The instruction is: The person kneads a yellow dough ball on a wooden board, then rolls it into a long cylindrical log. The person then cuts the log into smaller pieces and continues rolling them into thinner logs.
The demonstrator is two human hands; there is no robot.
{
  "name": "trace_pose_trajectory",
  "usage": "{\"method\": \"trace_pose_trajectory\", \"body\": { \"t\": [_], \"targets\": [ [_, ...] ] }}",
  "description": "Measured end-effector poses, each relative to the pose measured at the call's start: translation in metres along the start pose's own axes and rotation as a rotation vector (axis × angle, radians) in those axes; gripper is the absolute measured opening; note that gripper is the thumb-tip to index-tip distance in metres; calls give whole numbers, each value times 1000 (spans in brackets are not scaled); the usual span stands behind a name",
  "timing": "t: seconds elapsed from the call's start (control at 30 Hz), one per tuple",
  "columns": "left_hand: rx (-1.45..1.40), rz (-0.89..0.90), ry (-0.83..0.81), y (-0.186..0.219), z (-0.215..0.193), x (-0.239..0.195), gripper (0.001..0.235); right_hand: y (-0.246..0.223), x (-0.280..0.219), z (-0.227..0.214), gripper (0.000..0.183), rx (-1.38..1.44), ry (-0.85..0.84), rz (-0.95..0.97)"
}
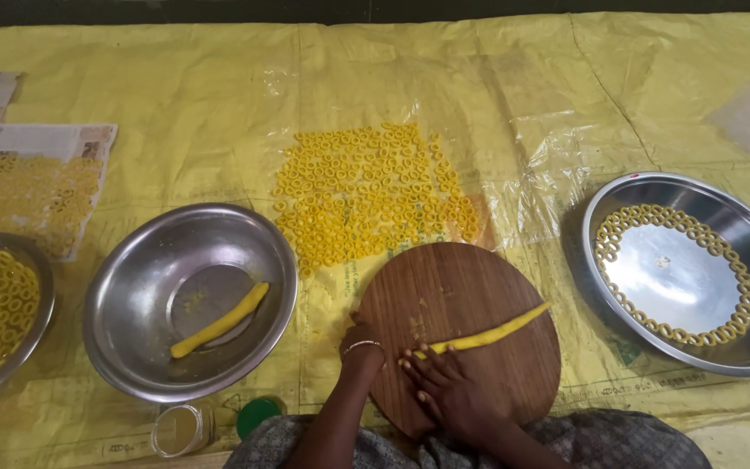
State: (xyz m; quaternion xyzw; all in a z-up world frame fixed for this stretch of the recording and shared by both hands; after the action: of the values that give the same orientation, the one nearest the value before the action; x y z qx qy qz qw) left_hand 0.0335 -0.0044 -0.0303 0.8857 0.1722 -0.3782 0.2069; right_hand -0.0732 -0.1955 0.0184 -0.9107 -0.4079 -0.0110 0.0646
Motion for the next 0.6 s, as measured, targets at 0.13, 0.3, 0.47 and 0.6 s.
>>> {"method": "trace_pose_trajectory", "body": {
  "t": [0.13, 0.3, 0.47, 0.6],
  "targets": [
    [3, -18, -27, 3, -1, 2, 130, 22, 46, 13, 60, -21, 66, 66],
    [-26, 10, 14, 0, 7, 12, 120, 71, 123, 19, 62, -84, 61, 97],
    [-76, 14, 69, -4, 13, 19, 115, 78, 149, 26, 60, -158, 115, 314],
    [-82, -25, 3, -3, 10, 10, 118, 44, 100, 21, 69, -54, 225, 300]
  ]
}}
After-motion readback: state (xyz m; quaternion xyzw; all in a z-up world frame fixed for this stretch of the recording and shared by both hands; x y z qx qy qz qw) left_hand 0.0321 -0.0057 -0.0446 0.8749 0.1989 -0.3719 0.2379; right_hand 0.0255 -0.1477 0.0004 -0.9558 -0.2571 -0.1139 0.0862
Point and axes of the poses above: each hand's wrist, its own x-axis towards the middle knuckle, its own z-axis out of the palm, y = z × x, the point moved 2 cm from there along x, towards the middle knuckle, and after that the axes turned 1 degree about -y, right-handed, at the moved point
